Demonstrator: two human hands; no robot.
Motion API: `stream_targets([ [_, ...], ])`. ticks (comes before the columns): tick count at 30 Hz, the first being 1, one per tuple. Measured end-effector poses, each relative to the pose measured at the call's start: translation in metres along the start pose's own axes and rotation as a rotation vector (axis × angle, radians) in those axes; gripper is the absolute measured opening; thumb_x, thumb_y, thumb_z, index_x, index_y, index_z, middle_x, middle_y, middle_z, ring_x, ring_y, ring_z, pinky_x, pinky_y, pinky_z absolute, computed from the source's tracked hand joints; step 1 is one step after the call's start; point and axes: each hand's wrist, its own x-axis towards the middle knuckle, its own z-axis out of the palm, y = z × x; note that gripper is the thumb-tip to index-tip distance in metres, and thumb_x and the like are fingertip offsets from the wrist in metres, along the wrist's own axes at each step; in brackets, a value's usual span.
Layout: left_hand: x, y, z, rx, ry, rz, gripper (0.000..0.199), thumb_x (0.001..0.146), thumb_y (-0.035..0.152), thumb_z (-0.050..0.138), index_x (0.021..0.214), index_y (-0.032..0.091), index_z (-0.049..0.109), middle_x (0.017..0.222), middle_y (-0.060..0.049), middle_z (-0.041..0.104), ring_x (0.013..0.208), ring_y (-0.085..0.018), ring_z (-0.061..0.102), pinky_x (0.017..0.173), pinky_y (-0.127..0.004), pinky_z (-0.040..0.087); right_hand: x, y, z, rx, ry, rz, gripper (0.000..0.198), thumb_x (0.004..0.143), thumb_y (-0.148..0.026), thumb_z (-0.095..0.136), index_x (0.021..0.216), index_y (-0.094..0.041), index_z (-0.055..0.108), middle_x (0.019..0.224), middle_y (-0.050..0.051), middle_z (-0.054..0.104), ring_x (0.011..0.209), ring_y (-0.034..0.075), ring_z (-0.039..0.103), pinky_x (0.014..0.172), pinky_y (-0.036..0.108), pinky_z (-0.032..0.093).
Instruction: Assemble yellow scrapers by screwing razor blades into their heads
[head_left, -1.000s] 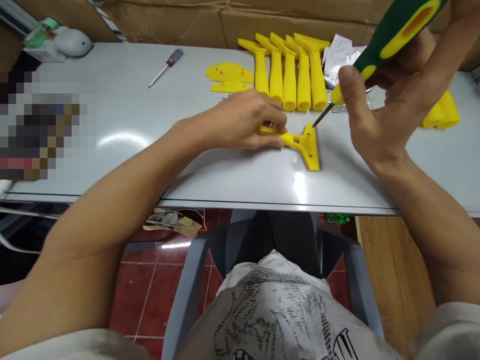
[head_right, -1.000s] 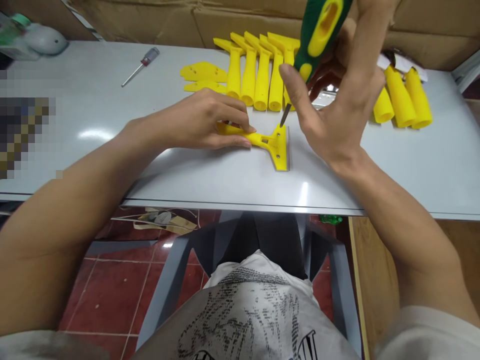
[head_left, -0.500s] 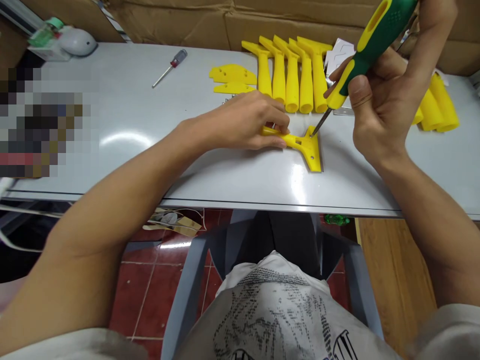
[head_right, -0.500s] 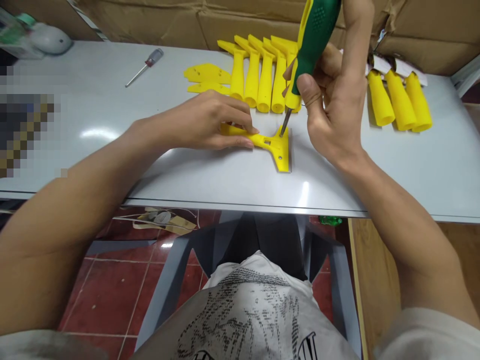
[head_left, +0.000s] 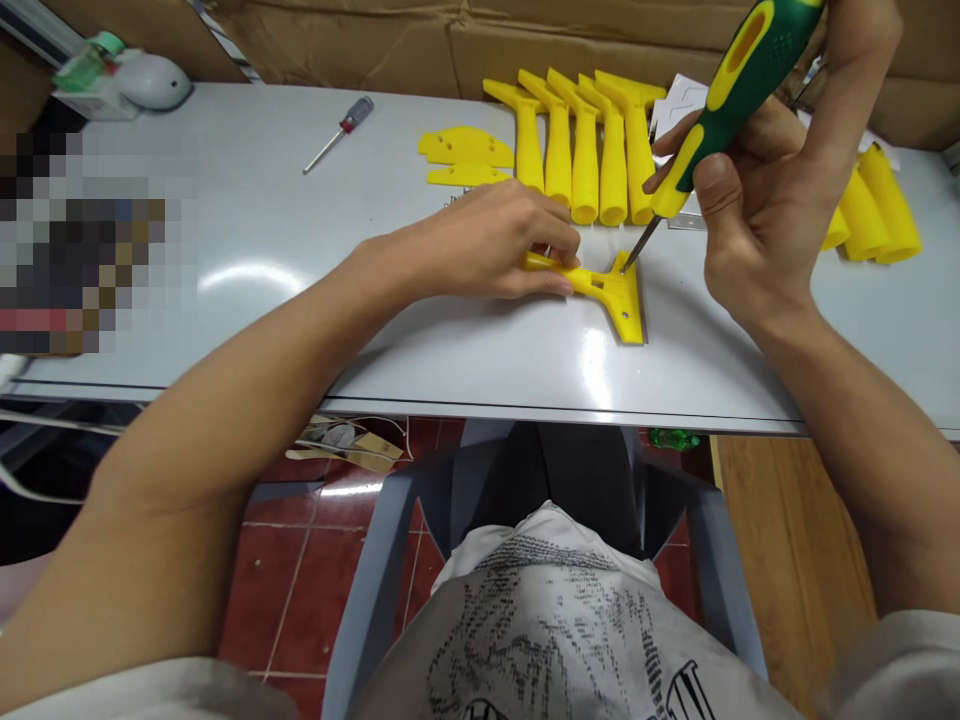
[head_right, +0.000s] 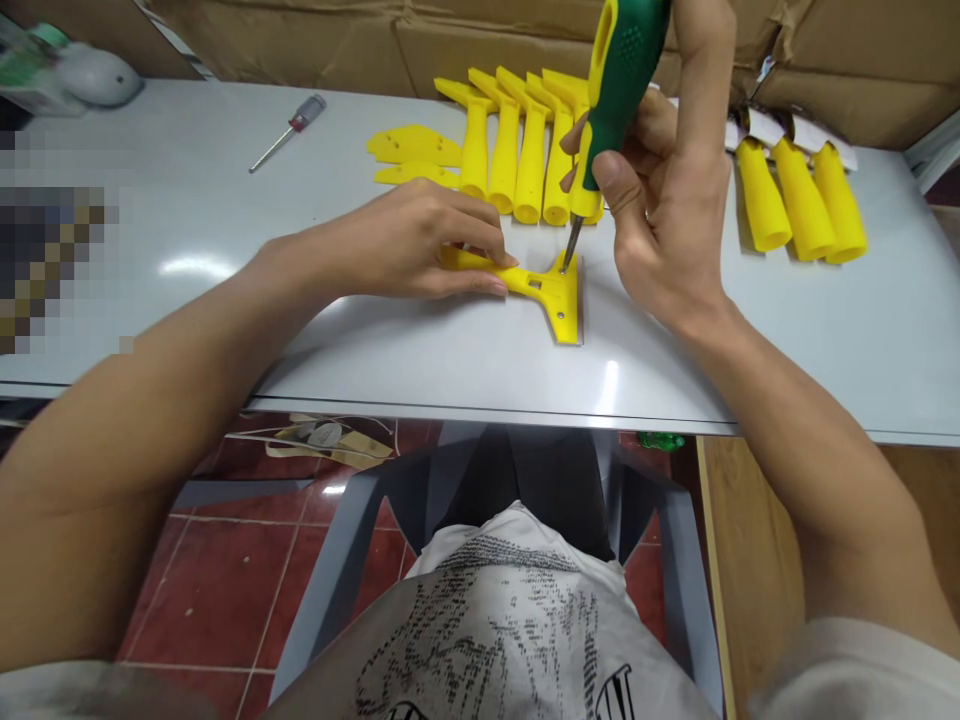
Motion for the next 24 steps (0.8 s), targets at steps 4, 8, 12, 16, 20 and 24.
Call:
stream_targets([
  [4,0.0,0.001,0.0,0.002,0.006,-0.009,0.04,0.108,0.072,0.087,0.106,0.032,0.093,0.111,-0.012,0.09,0.099,-0.032,0.081,0.085,-0.043,0.057,0.001,-0.04,-0.005,0.099,0.048,0.176,0.069,0.11,-0.067,0.09,0.174,-0.066,0.064,0.197,-0.021,0.037,0.139,0.021,0.089,0.088,0.015,0.068],
  [8,0.0,0.002,-0.001,0.017,0.007,-0.004,0.034,0.108,0.067,0.088,0.105,0.033,0.093,0.111,-0.012,0.09,0.099,-0.033,0.081,0.084,-0.043,0.057,0.005,-0.059,-0.006,0.135,-0.026,0.142,0.059,0.119,-0.054,0.084,0.169,-0.077,0.062,0.193,-0.027,0.041,0.134,0.017,0.09,0.096,0.017,0.069],
  [12,0.0,0.002,-0.001,0.025,0.001,-0.001,0.032,0.11,0.064,0.087,0.106,0.033,0.093,0.113,-0.012,0.09,0.099,-0.032,0.082,0.084,-0.044,0.057,0.007,-0.057,-0.005,0.175,-0.023,0.11,0.057,0.119,-0.049,0.085,0.161,-0.083,0.066,0.189,-0.029,0.046,0.132,0.017,0.091,0.1,0.024,0.071],
  [16,-0.001,0.001,0.0,0.019,0.013,0.004,0.033,0.109,0.066,0.089,0.106,0.033,0.093,0.112,-0.012,0.09,0.1,-0.032,0.082,0.083,-0.043,0.057,0.003,-0.048,-0.004,0.163,0.032,0.218,0.06,0.114,-0.051,0.091,0.162,-0.079,0.068,0.194,-0.025,0.04,0.138,0.025,0.089,0.094,0.027,0.071],
  [20,-0.001,0.0,-0.001,0.042,0.009,0.018,0.033,0.111,0.065,0.087,0.108,0.034,0.093,0.113,-0.012,0.091,0.1,-0.032,0.083,0.083,-0.043,0.058,0.002,-0.054,-0.006,0.19,0.009,0.19,0.059,0.116,-0.05,0.089,0.162,-0.081,0.067,0.192,-0.026,0.038,0.137,0.024,0.09,0.099,0.032,0.074],
  [24,0.0,0.002,-0.001,0.064,-0.006,0.011,0.032,0.113,0.062,0.084,0.109,0.032,0.093,0.116,-0.012,0.091,0.101,-0.032,0.083,0.085,-0.044,0.058,0.004,-0.059,-0.013,0.18,-0.115,0.224,0.059,0.121,-0.05,0.084,0.159,-0.089,0.062,0.193,-0.027,0.035,0.135,0.02,0.089,0.11,0.044,0.076],
])
